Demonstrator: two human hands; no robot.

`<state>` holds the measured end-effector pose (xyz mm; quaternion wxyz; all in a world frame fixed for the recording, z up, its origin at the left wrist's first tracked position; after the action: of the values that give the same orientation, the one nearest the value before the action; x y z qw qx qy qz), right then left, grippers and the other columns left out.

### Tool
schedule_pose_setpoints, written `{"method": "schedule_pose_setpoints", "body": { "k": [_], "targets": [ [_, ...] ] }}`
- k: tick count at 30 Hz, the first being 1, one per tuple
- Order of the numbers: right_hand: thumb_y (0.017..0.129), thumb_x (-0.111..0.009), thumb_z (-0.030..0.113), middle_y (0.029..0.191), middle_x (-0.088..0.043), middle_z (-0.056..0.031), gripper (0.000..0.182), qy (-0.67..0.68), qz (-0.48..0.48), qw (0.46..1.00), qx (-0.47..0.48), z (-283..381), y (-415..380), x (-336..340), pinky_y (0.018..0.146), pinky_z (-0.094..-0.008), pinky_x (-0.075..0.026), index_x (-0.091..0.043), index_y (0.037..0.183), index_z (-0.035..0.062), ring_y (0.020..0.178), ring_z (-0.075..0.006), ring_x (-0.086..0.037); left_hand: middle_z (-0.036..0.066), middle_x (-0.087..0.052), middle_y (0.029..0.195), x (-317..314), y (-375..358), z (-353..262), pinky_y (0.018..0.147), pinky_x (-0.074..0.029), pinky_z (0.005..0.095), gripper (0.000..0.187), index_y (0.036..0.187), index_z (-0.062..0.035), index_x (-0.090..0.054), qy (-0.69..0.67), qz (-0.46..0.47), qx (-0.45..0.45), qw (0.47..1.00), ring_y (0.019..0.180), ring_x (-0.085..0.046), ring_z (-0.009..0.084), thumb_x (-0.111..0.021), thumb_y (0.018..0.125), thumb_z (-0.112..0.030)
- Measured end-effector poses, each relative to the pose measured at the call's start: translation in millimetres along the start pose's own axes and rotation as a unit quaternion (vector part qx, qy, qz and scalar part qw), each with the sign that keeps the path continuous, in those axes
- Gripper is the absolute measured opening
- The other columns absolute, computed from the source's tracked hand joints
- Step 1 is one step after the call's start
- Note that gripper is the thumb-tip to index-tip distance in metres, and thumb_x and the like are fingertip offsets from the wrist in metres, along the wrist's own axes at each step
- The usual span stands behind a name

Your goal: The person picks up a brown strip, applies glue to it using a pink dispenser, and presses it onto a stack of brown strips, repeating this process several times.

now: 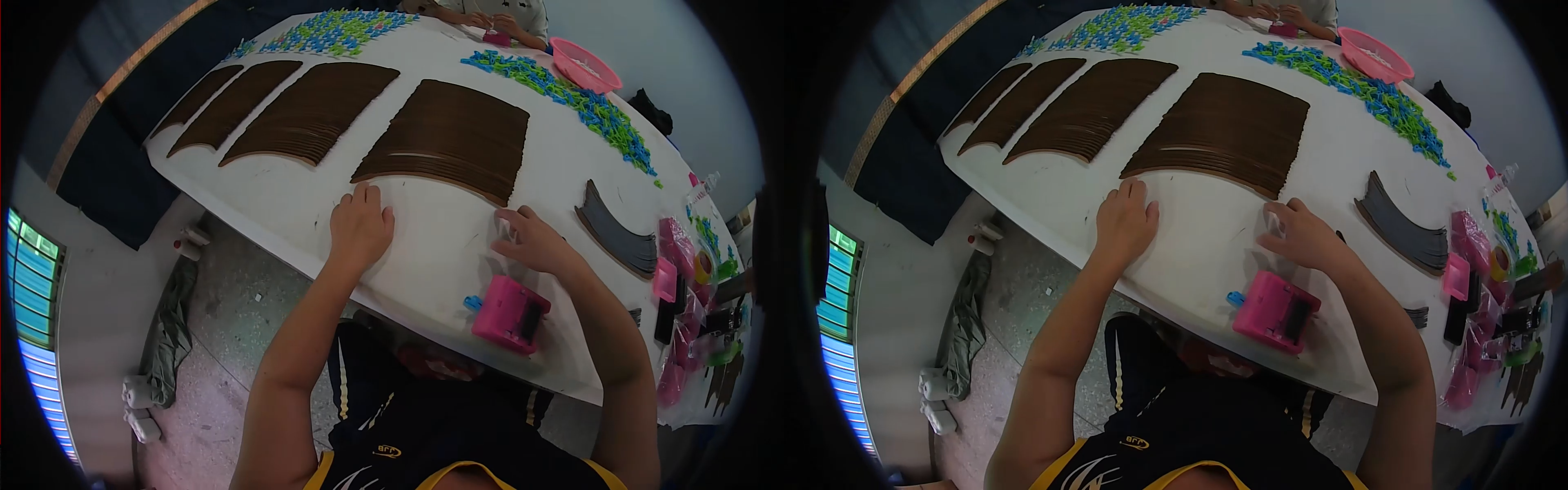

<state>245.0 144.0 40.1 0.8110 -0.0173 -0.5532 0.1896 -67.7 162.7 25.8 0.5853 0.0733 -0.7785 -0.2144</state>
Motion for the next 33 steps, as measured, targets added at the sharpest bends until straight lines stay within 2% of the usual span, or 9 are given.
{"method": "schedule_pose_setpoints", "body": {
  "k": [3,5,6,12,15,18,23,26,33],
  "targets": [
    [0.096,-0.077,0.041,0.129,-0.062,-0.018,0.069,0.106,-0.007,0.994,0.006,-4,-17,12,0.093,-0.0412,-0.058,-0.057,0.153,0.0069,0.098,-0.0298,-0.069,0.018,-0.063,0.13,0,0,-1,0.086,-0.056,0.0527,0.037,0.119,0.0003,-0.061,-0.001,0.001,0.007,1.0,0.101,-0.067,0.0378,-0.071,0.094,-0.025],
    [0.096,-0.078,0.019,0.117,-0.06,-0.01,0.05,0.154,-0.062,0.984,0.056,3,-38,35,0.085,-0.0322,-0.054,-0.064,0.141,0.0023,0.094,-0.018,-0.061,0.018,-0.062,0.132,-1,1,0,0.086,-0.056,0.0531,0.037,0.119,0.0004,-0.06,-0.003,0.003,0.011,1.0,0.101,-0.067,0.0379,-0.07,0.094,-0.025],
    [0.096,-0.078,0.019,0.117,-0.06,-0.01,0.05,0.155,-0.06,0.984,0.057,-1,-48,38,0.085,-0.0322,-0.054,-0.064,0.141,0.0023,0.094,-0.018,-0.061,0.018,-0.061,0.133,-2,0,1,0.087,-0.056,0.0535,0.038,0.12,0.0005,-0.059,-0.005,0.008,0.013,1.0,0.102,-0.067,0.038,-0.07,0.094,-0.025],
    [0.094,-0.075,0.005,0.107,-0.062,-0.0048,0.036,0.214,-0.246,0.944,0.049,-62,-134,64,0.08,-0.027,-0.051,-0.069,0.129,0.0003,0.087,-0.0106,-0.059,0.019,-0.061,0.133,-1,2,1,0.088,-0.055,0.0541,0.038,0.12,0.0008,-0.059,-0.019,0.019,0.018,0.999,0.103,-0.067,0.0387,-0.07,0.094,-0.025],
    [0.093,-0.073,0.003,0.103,-0.062,-0.0041,0.031,0.207,-0.31,0.928,-0.009,-97,-178,56,0.079,-0.0273,-0.051,-0.071,0.124,-0.0002,0.086,-0.0106,-0.06,0.02,-0.06,0.131,-3,3,2,0.088,-0.055,0.0542,0.039,0.12,0.0013,-0.058,-0.018,0.022,0.012,1.0,0.102,-0.067,0.0391,-0.07,0.094,-0.025],
    [0.093,-0.073,0.001,0.104,-0.063,-0.0074,0.025,0.206,-0.339,0.915,-0.072,-123,-214,39,0.08,-0.0291,-0.052,-0.071,0.118,-0.0009,0.086,-0.014,-0.063,0.02,-0.06,0.131,-2,3,2,0.09,-0.055,0.0546,0.04,0.123,0.0011,-0.057,-0.024,0.018,0.009,0.999,0.103,-0.067,0.0404,-0.07,0.095,-0.025],
    [0.089,-0.078,0.0,0.107,-0.066,-0.015,0.025,0.068,-0.409,0.91,-0.011,-124,-238,16,0.083,-0.0379,-0.056,-0.072,0.113,-0.0001,0.093,-0.0296,-0.067,0.02,-0.063,0.13,-3,5,1,0.093,-0.055,0.0541,0.04,0.127,-0.0009,-0.057,-0.005,0.036,0.027,0.999,0.109,-0.067,0.042,-0.068,0.097,-0.025],
    [0.084,-0.079,0.0,0.108,-0.066,-0.0141,0.028,0.013,-0.454,0.891,0.024,-116,-242,11,0.085,-0.0413,-0.055,-0.073,0.111,0.0008,0.098,-0.0337,-0.066,0.019,-0.065,0.13,-2,5,5,0.095,-0.055,0.0525,0.039,0.128,-0.0024,-0.058,-0.001,0.029,0.039,0.999,0.113,-0.067,0.0421,-0.067,0.098,-0.025],
    [0.079,-0.079,0.001,0.108,-0.065,-0.0124,0.029,-0.006,-0.457,0.888,0.053,-120,-242,6,0.09,-0.0458,-0.051,-0.072,0.107,0.0042,0.101,-0.0347,-0.063,0.018,-0.069,0.124,-4,4,19,0.095,-0.056,0.0485,0.026,0.115,-0.0001,-0.066,-0.017,-0.037,0.011,0.999,0.11,-0.069,0.0389,-0.063,0.101,-0.022]
  ]
}}
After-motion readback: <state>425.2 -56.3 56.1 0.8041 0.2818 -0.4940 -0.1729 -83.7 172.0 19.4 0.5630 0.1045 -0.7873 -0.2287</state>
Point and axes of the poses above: each hand's wrist, its own y-axis towards the middle knuckle, its own x-axis out of the back of the hand, z = x × y, the point moved 7 cm from there along y, towards the middle knuckle
